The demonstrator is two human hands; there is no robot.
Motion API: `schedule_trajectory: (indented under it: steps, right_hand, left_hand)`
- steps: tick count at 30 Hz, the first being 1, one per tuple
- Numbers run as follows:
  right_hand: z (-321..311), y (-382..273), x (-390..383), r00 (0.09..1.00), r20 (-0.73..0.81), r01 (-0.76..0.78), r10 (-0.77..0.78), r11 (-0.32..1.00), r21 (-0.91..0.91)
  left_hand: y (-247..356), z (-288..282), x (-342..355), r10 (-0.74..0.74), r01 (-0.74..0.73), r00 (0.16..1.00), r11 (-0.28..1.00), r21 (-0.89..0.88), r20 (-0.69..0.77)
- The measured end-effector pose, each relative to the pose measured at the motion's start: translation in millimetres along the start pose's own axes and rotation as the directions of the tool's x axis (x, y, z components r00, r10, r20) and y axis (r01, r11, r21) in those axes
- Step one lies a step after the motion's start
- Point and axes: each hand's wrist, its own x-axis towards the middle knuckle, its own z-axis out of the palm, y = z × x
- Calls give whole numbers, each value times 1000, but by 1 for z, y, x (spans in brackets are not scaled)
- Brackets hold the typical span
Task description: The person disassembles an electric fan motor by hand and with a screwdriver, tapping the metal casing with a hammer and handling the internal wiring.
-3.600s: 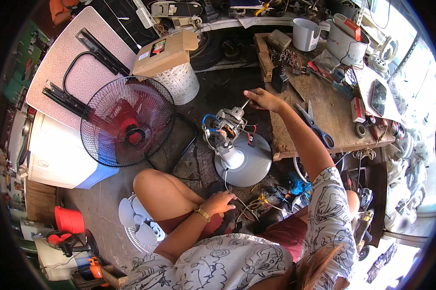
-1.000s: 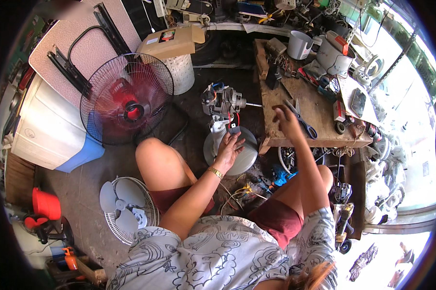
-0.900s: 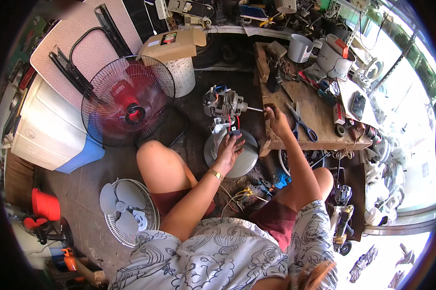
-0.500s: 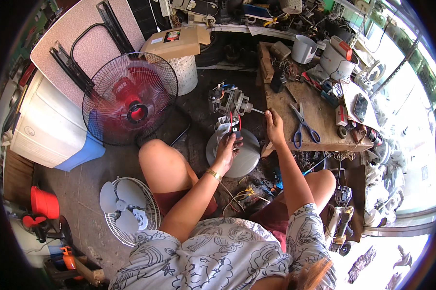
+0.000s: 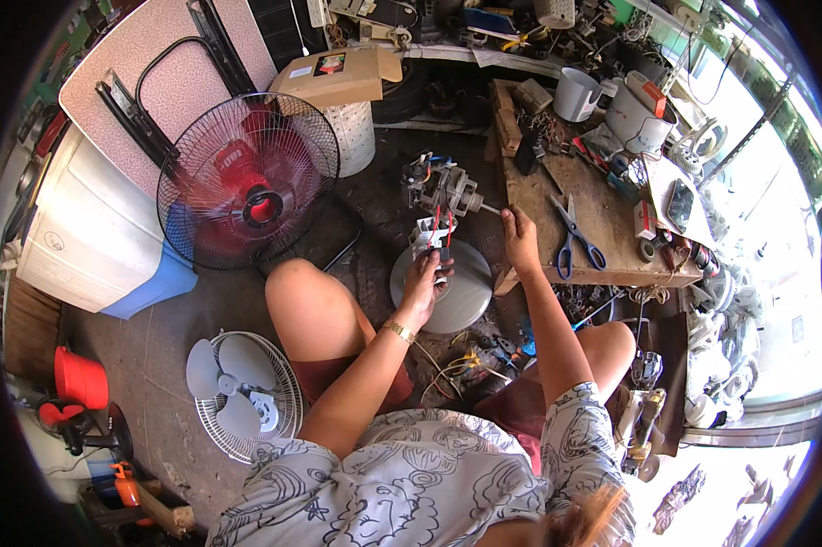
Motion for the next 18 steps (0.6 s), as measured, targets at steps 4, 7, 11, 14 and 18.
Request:
schedule_trajectory:
  steps: [4,7,11,14,18]
  right_hand:
    - [-3,-3,1,999,33,0,1,998,-58]
    - [-3,2,1,994,3,113,-113,993,-24]
    - [2,5,-3,994,-41,102,-99,993,57]
    - [8,7,-2,957,-222,215,-189,972,97]
    - [-12,38,4,954,169,-269,249,957,107]
  left_hand:
    - [4,-5,-1,-4,3,1000,1000,27,20]
    - [6,-5,-1,-10,10,1000,1000,20,25]
    - [9,-3,-3,-9,9,1000,1000,-9,0]
    - [10,-6,-4,2,-2,1000,1000,-18,5]
    - [7,-4,-2,2,-1,1000,1000,-16,24]
